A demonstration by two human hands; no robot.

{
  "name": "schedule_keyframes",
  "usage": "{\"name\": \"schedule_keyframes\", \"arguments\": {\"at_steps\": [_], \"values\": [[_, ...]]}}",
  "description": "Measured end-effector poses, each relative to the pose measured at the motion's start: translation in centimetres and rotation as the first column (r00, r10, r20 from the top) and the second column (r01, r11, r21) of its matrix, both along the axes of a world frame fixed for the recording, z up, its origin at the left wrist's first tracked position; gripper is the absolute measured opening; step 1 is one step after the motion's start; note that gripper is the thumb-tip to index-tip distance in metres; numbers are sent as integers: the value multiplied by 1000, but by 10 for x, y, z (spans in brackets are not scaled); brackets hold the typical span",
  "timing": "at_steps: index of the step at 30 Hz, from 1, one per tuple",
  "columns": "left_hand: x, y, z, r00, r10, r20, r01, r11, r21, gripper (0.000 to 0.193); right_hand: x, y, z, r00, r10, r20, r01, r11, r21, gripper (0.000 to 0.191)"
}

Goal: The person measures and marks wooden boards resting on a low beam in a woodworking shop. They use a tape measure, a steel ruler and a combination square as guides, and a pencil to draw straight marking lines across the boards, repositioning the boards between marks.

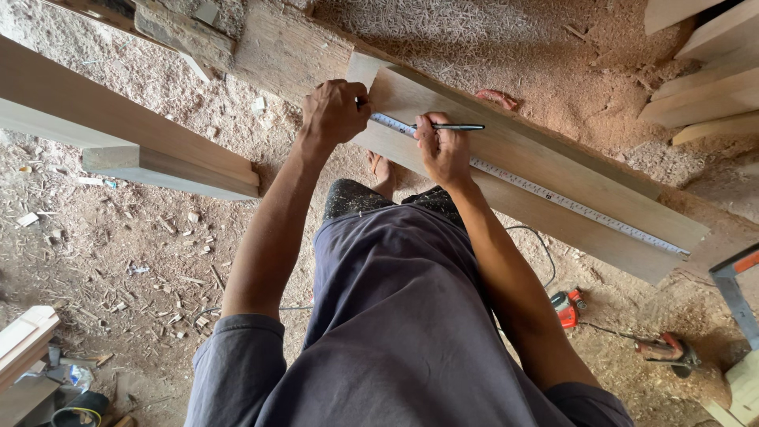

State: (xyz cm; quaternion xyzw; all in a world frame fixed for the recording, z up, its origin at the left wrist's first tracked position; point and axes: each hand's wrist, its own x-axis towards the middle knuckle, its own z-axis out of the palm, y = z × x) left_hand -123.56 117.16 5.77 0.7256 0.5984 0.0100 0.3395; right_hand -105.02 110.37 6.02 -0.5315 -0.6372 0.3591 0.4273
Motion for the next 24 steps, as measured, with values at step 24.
{"name": "schedule_keyframes", "arguments": {"at_steps": [24], "values": [[4, 1, 12, 1000, 2, -22, 0, 996, 88, 13, 3, 1, 8, 970, -127, -209, 67, 959, -274, 28]]}}
